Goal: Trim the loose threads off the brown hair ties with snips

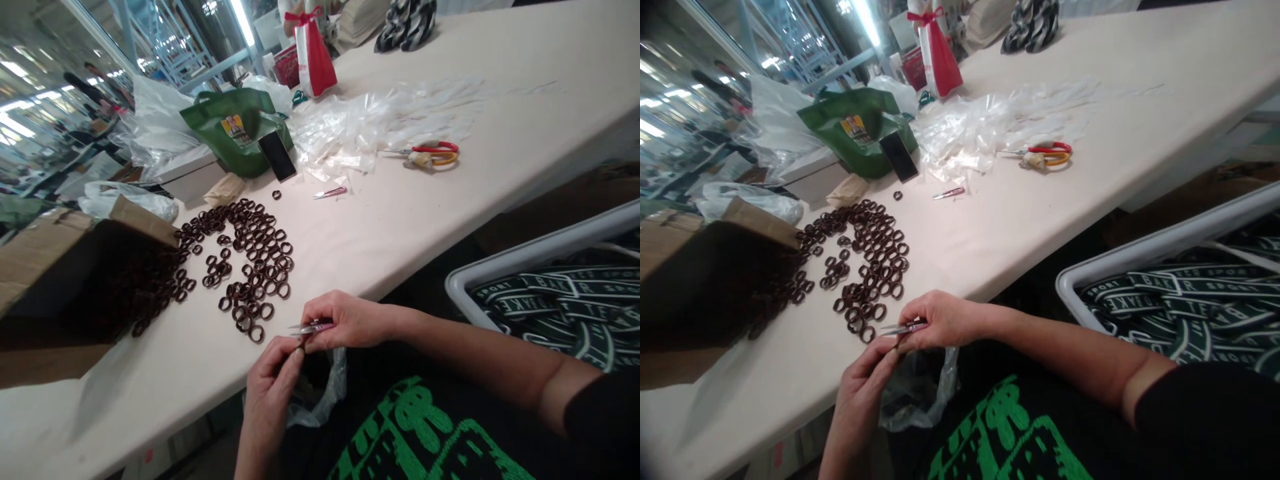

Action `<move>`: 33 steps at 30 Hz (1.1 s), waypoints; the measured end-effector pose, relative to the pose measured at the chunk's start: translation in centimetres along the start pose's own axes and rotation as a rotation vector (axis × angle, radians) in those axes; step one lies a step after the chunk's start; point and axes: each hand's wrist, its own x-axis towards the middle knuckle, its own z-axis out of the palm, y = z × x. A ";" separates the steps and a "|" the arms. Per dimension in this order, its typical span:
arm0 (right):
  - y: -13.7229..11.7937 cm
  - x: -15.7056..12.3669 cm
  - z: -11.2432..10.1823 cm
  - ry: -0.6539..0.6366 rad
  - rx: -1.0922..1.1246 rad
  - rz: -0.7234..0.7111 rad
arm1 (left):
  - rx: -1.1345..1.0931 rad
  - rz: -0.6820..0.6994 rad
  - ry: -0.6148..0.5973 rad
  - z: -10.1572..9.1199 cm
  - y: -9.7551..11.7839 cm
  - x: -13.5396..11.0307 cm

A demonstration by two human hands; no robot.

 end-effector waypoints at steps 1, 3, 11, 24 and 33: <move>0.1 0.1 0.0 -0.012 0.030 0.035 | 0.004 -0.025 0.009 0.0 0.1 0.0; 0.2 0.3 0.1 -0.027 0.068 0.081 | -0.001 -0.072 0.030 0.2 0.1 -0.1; 0.7 1.1 1.6 0.105 -0.442 0.030 | -0.190 -0.105 0.238 1.1 -1.0 -0.6; 2.4 4.2 -1.6 0.280 -0.384 -0.159 | 0.043 -0.186 0.316 1.9 -8.5 -4.0; 4.8 12.4 -6.0 0.570 -0.035 -0.037 | 0.335 -0.188 0.229 2.9 -13.7 -4.8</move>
